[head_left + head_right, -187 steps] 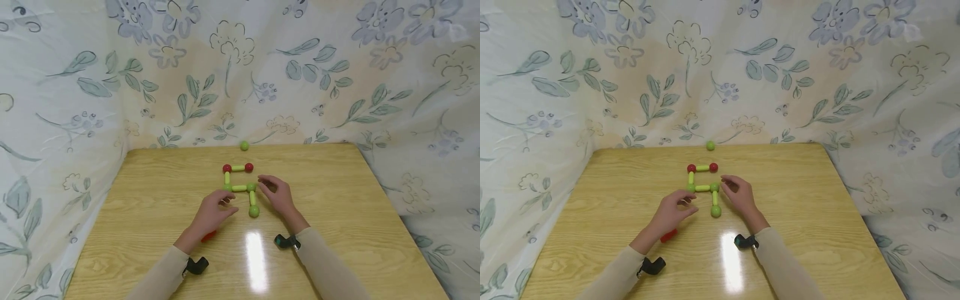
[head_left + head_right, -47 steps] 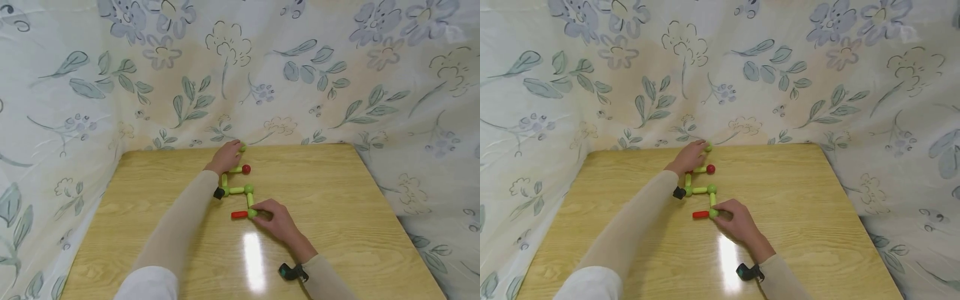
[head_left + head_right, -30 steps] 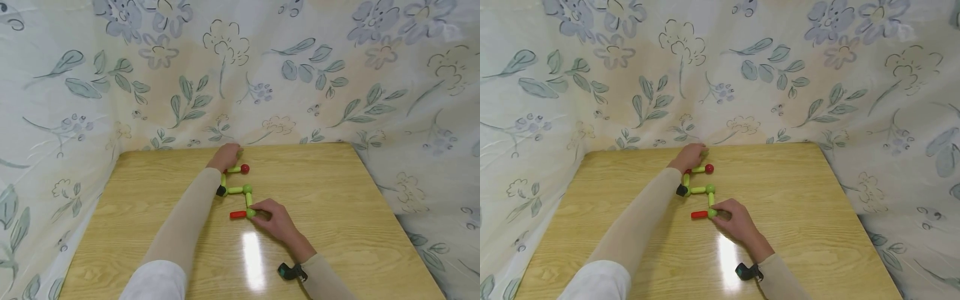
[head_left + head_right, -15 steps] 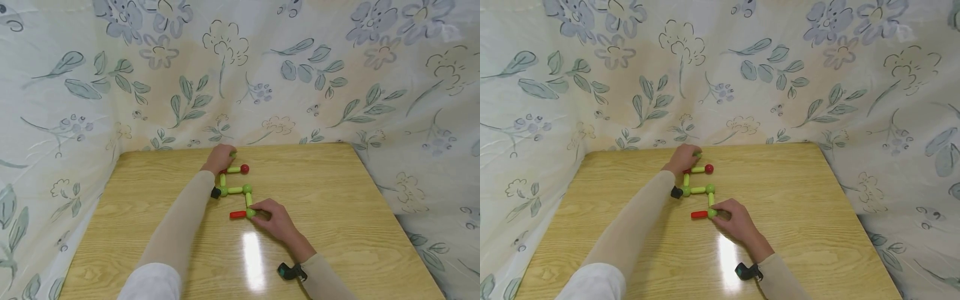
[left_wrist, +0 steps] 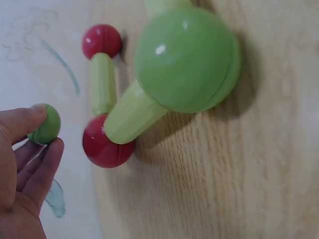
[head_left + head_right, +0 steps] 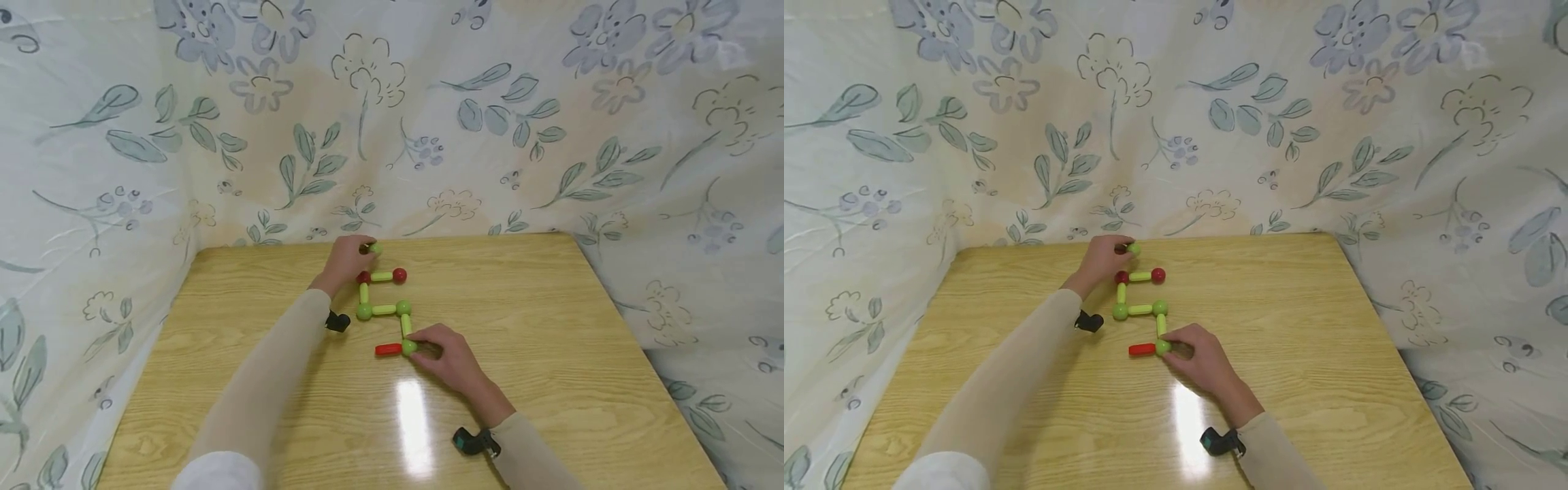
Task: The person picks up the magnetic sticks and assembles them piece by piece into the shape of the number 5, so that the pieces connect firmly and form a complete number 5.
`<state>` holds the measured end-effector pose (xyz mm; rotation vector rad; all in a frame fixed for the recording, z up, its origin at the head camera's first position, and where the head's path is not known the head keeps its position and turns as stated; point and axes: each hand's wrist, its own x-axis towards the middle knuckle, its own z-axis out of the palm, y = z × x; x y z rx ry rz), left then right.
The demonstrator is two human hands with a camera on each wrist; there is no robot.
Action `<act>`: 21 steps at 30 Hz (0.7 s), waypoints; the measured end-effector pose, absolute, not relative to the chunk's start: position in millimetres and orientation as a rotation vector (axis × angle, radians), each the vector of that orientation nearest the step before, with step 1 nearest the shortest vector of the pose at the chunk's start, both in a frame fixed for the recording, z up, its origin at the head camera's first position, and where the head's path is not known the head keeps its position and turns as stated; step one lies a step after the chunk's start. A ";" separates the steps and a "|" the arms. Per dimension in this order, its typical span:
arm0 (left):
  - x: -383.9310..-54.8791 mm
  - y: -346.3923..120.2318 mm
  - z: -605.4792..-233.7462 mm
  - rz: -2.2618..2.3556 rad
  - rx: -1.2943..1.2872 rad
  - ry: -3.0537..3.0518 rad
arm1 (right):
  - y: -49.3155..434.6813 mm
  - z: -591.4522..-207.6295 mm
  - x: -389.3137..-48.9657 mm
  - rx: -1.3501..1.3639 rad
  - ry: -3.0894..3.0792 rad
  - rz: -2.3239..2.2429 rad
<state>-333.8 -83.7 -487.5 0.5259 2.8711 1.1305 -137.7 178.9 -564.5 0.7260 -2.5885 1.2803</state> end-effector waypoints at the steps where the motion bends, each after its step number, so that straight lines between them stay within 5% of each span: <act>1: -330.4 -84.5 -485.9 1.167 0.518 2.857 | 179.4 -564.2 -137.6 0.719 -2.593 1.284; 21: -243.5 -108.4 -472.2 1.542 0.460 2.704 | 177.0 -561.8 -136.8 0.707 -2.601 1.328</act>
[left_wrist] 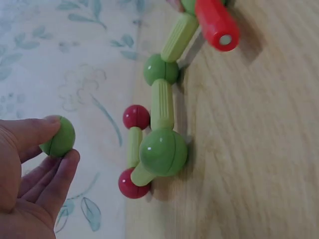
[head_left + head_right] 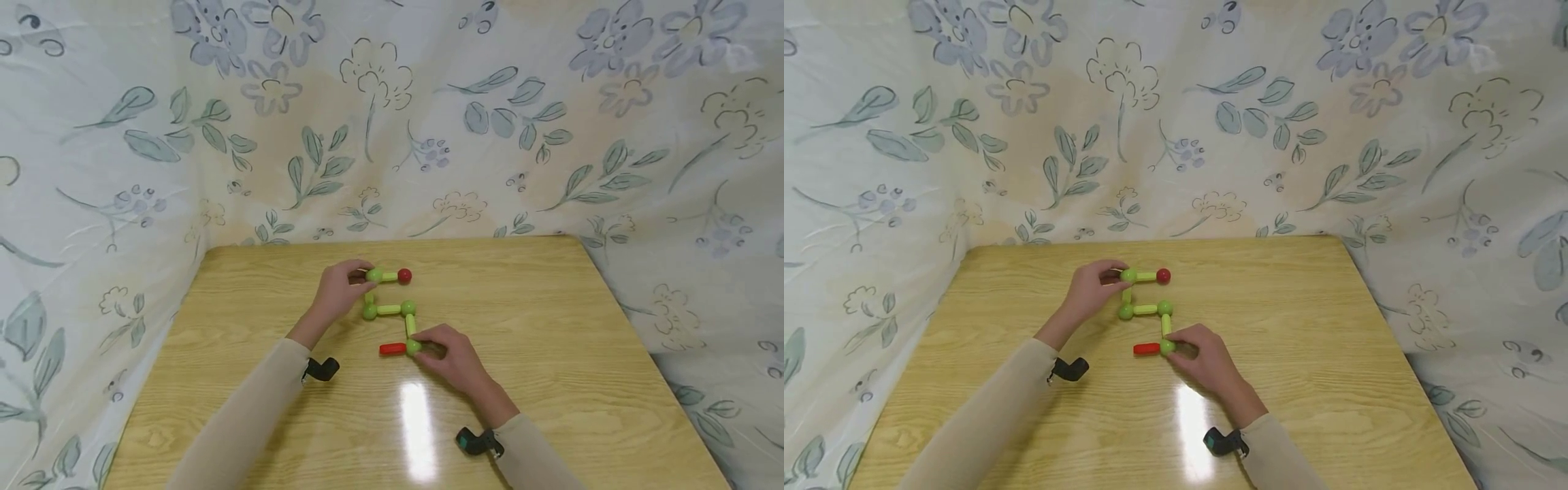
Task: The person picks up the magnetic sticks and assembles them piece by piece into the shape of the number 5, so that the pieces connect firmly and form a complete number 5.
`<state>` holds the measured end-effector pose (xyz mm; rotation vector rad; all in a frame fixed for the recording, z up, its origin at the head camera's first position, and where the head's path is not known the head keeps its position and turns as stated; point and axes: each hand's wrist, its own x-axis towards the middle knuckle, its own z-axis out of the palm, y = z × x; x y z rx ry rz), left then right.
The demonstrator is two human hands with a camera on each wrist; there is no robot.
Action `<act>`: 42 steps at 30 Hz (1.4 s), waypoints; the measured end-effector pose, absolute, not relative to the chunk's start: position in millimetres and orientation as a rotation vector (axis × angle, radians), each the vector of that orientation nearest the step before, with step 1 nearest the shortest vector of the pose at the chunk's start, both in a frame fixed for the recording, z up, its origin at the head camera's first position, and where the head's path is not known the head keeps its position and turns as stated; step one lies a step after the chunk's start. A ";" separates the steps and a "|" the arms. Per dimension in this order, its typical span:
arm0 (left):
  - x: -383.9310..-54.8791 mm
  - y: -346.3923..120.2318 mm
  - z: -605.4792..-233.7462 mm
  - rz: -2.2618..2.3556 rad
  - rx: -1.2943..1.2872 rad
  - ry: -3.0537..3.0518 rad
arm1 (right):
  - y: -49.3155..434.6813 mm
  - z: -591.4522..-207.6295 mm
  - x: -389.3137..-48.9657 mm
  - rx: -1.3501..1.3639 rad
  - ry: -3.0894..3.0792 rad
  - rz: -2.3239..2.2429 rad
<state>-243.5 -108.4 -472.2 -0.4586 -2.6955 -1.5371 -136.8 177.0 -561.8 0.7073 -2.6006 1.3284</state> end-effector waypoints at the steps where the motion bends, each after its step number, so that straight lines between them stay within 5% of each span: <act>1: -239.9 -110.6 -471.6 -1.537 -0.457 -2.687 | 176.5 -561.2 -137.0 0.703 -2.605 1.332; 20: -177.7 -139.7 -488.0 -1.630 -0.429 -2.641 | 171.5 -557.8 -136.6 0.681 -2.618 1.354; 42: -148.0 -133.3 -519.6 -1.558 -0.521 -2.755 | 172.4 -556.6 -136.6 0.661 -2.619 1.358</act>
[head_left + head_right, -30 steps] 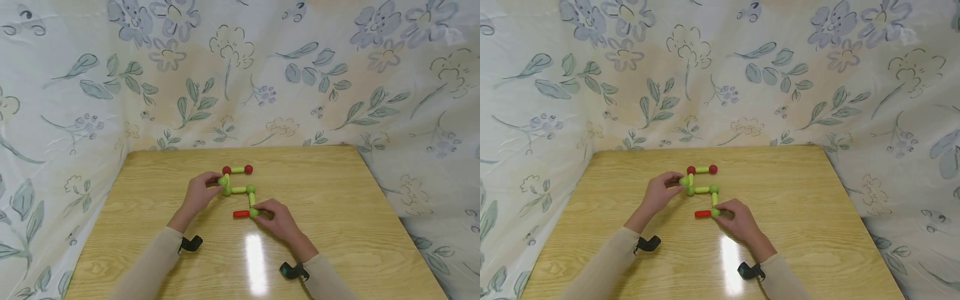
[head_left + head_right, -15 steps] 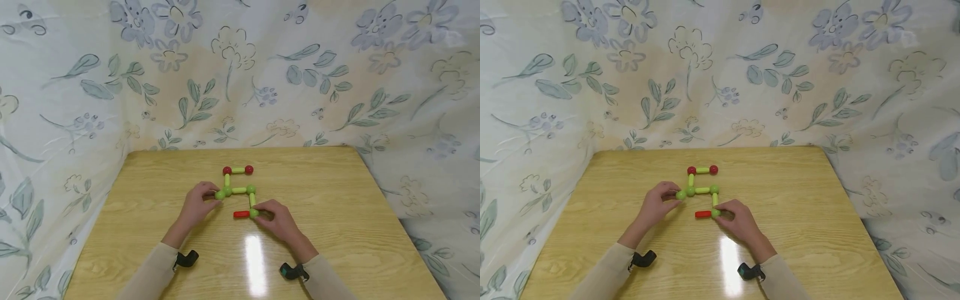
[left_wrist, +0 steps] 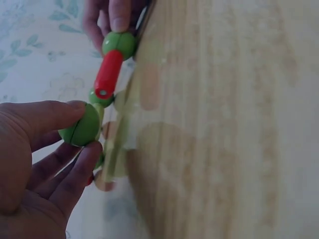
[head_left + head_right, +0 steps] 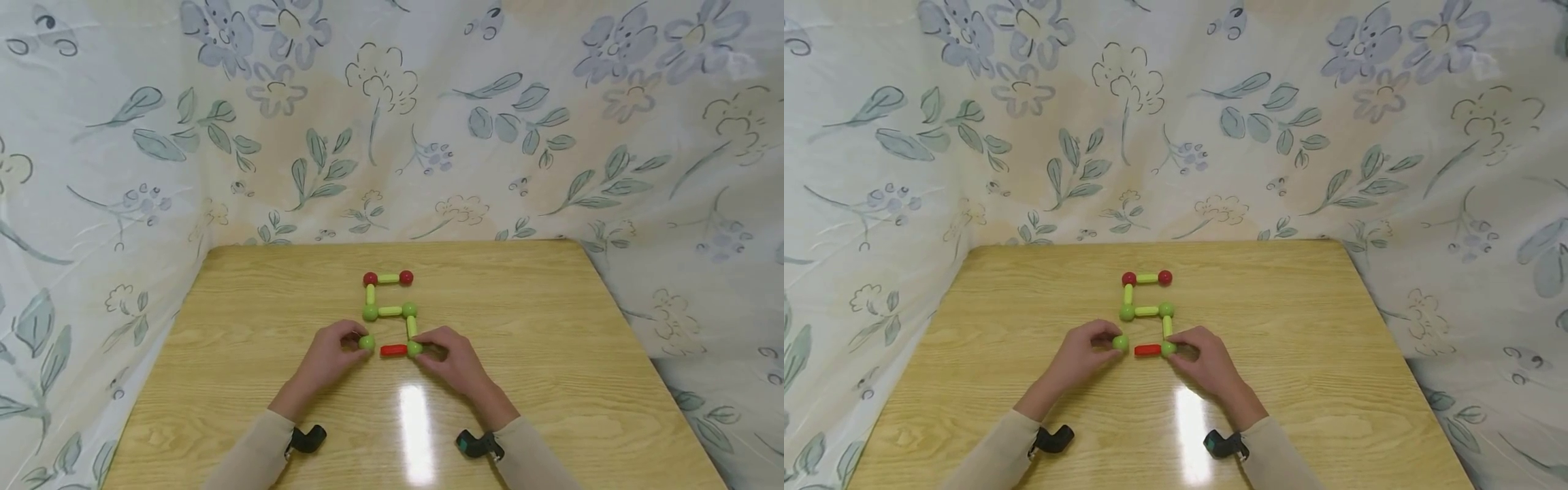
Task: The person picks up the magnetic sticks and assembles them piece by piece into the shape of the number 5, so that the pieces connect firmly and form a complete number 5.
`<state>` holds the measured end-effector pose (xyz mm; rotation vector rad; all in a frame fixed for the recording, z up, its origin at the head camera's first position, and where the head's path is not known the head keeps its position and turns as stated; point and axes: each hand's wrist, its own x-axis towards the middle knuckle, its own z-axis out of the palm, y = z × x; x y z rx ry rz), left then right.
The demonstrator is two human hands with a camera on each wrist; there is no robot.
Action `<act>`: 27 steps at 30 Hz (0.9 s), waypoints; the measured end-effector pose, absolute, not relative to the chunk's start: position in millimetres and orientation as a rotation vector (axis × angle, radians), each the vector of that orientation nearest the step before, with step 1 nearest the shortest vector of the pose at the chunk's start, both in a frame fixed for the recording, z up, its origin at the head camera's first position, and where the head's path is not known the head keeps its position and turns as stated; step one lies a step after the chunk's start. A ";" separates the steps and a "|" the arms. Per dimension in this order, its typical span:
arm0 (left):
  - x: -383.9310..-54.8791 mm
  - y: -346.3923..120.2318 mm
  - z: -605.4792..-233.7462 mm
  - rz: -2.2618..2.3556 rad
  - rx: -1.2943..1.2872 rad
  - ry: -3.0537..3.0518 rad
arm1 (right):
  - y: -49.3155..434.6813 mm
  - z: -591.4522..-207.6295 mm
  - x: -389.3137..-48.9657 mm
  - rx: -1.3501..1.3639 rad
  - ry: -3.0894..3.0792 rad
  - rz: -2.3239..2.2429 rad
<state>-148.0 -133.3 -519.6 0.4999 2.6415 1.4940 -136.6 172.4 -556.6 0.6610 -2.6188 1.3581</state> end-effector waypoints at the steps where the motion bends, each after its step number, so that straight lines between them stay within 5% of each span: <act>1: -147.7 -133.2 -521.1 1.493 0.509 2.632 | 172.5 -556.6 -136.6 0.661 -2.620 1.355; 27: -146.4 -131.8 -529.4 1.427 0.620 2.565 | 172.6 -556.9 -136.5 0.683 -2.632 1.329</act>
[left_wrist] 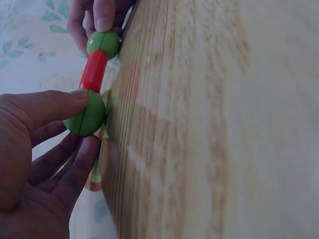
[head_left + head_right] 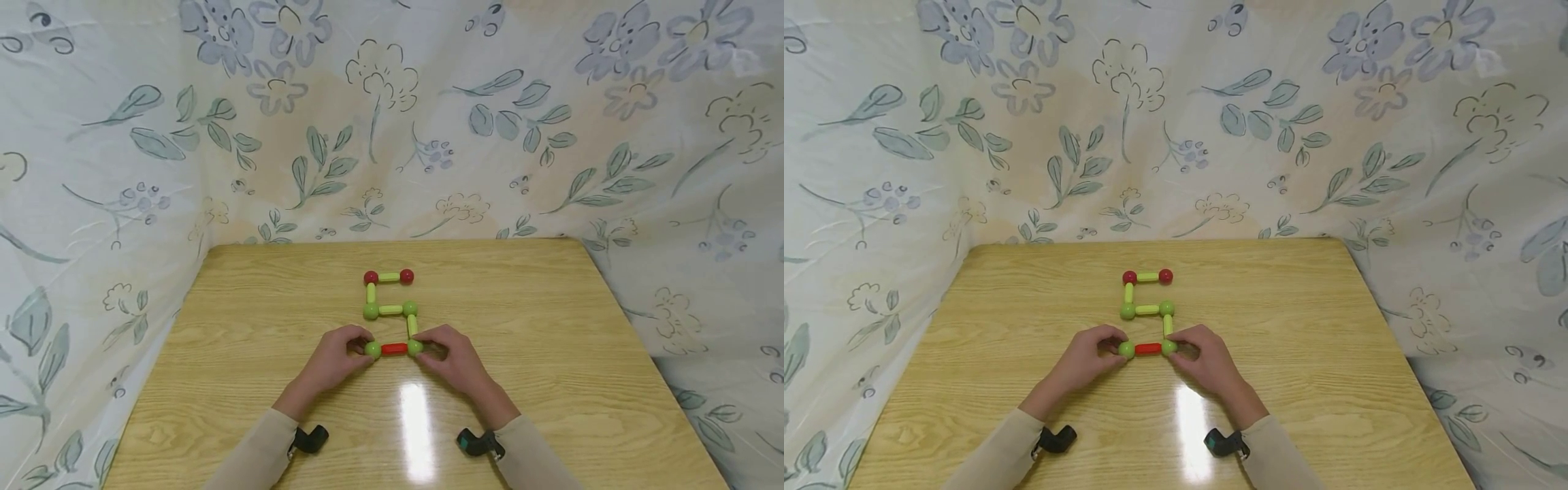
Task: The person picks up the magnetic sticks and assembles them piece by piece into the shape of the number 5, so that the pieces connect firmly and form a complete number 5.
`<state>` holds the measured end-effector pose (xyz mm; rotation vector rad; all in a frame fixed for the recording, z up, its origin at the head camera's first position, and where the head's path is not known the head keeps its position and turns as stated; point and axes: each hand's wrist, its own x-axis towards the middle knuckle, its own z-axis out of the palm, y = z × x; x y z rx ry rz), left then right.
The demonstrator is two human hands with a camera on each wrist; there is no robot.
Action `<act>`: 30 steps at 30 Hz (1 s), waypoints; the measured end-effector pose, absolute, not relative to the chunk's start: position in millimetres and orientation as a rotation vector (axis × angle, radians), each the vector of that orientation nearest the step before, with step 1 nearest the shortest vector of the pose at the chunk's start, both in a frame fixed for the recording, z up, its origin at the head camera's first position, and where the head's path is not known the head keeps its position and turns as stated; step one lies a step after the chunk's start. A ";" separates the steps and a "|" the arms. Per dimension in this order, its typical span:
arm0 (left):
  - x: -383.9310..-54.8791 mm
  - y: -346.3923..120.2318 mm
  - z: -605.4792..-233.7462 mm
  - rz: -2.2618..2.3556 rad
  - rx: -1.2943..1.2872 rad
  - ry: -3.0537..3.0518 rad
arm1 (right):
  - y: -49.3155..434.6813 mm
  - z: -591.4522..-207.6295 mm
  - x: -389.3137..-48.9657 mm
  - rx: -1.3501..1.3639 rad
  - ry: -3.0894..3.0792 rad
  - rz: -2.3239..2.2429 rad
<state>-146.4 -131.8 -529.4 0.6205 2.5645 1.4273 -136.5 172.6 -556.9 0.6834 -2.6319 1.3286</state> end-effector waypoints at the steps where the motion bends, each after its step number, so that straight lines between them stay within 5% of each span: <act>1: -146.4 -132.2 -529.8 1.427 0.622 2.566 | 172.3 -557.0 -136.6 0.684 -2.632 1.325; 30: -150.2 -138.6 -523.8 1.315 0.618 2.751 | 178.7 -549.6 -144.0 0.587 -2.578 1.318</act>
